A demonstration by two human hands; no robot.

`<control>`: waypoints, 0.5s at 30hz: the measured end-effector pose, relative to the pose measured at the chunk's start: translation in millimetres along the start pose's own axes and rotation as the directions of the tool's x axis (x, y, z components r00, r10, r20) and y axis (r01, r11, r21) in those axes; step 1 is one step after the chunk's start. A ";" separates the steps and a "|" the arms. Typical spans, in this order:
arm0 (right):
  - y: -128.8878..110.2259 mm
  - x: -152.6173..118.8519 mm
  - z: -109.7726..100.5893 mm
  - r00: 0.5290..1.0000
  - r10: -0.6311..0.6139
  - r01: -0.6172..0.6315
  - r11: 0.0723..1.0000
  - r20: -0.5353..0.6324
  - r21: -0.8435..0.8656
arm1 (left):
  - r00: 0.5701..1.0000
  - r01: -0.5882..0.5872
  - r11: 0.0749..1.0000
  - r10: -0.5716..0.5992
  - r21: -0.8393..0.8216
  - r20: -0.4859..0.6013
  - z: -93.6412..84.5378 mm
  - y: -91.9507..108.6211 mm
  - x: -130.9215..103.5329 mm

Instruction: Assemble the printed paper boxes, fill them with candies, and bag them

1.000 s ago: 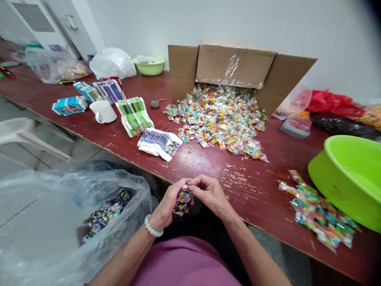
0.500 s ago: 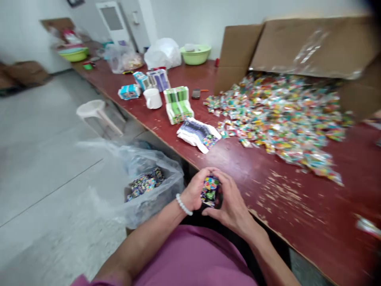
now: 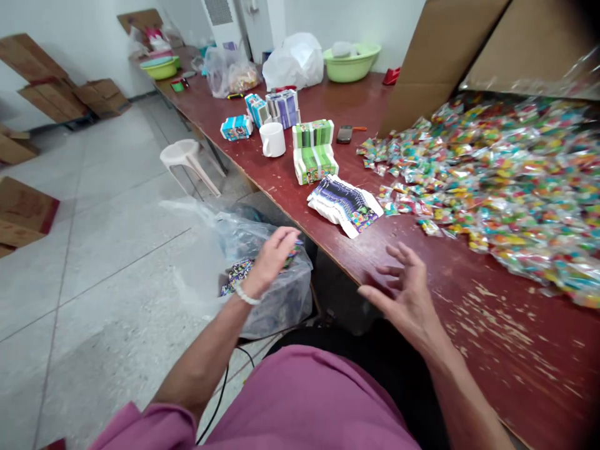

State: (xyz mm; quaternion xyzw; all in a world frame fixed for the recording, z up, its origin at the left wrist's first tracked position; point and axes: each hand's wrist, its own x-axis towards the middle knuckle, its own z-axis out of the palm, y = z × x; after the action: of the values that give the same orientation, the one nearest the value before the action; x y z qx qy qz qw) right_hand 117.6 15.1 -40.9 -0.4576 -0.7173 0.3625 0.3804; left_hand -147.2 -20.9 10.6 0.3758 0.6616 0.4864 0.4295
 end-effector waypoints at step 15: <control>41.5 -0.1 -10.6 0.984 -0.073 0.012 0.934 -0.160 -0.357 | 0.890 -0.300 0.265 0.423 0.916 0.169 127.6 11.2 96.7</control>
State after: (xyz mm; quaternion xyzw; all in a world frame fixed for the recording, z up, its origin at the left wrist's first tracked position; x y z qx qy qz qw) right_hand 142.7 30.0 -72.2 -0.5323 -0.7453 0.1785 0.3595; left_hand -60.9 111.3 -18.3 0.6637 0.7359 0.1328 -0.0174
